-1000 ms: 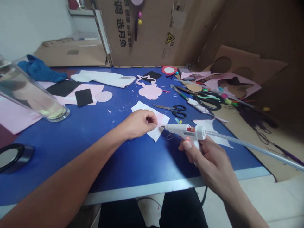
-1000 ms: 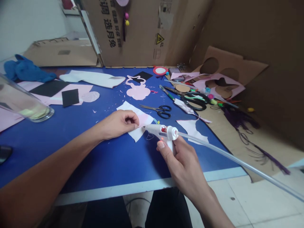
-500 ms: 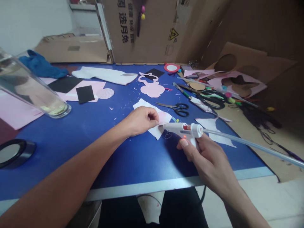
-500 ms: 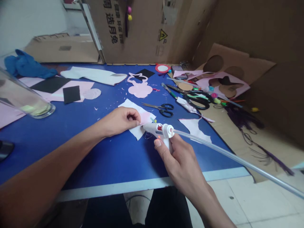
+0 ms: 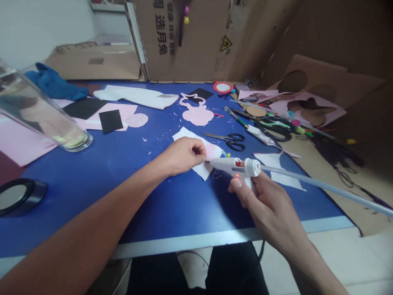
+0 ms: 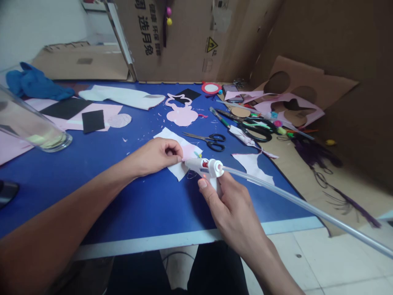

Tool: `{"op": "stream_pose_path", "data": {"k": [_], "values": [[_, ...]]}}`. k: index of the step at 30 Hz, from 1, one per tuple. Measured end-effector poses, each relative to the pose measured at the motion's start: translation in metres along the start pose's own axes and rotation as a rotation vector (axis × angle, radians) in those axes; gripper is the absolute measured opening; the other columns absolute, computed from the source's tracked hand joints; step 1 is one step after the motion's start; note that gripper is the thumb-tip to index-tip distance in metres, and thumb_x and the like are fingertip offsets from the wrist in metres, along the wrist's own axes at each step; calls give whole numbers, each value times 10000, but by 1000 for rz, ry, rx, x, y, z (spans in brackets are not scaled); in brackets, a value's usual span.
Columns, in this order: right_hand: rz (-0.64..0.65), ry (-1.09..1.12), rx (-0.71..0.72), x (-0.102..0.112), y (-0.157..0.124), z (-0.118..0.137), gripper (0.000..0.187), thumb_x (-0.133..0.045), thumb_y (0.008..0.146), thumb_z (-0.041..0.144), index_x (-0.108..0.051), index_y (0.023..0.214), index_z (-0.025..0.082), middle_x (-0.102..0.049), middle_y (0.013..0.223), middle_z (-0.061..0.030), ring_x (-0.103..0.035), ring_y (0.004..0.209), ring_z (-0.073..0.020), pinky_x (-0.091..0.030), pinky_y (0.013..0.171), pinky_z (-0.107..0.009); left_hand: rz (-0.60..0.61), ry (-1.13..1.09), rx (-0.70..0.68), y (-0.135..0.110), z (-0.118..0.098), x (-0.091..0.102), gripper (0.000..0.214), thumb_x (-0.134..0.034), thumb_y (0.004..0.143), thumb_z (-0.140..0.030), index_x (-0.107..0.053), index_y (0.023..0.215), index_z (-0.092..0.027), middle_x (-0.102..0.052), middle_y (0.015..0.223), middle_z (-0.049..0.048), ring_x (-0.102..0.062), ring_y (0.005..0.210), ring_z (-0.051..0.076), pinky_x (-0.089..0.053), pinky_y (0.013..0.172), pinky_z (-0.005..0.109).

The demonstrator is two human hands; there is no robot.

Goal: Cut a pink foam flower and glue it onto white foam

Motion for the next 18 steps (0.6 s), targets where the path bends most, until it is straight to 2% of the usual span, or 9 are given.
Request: {"op": "stream_pose_path", "data": {"k": [18], "values": [[-11,-61,0,-1,-1,5,430,-547,1060,624,-632,871,246,-568,631,35,-514,562,-173,-380,535,-300,-1,-12,-7,1,1,-1,101,-665,780,-121,-747,765,-178,-661,678,-30,-531,622,118,-409,631,257]]}}
Point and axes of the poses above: each hand's wrist, its own y-axis towards the middle knuckle, its own x-axis out of the back of the hand, z = x × y, the point moved 10 cm from there along y, towards the middle knuckle
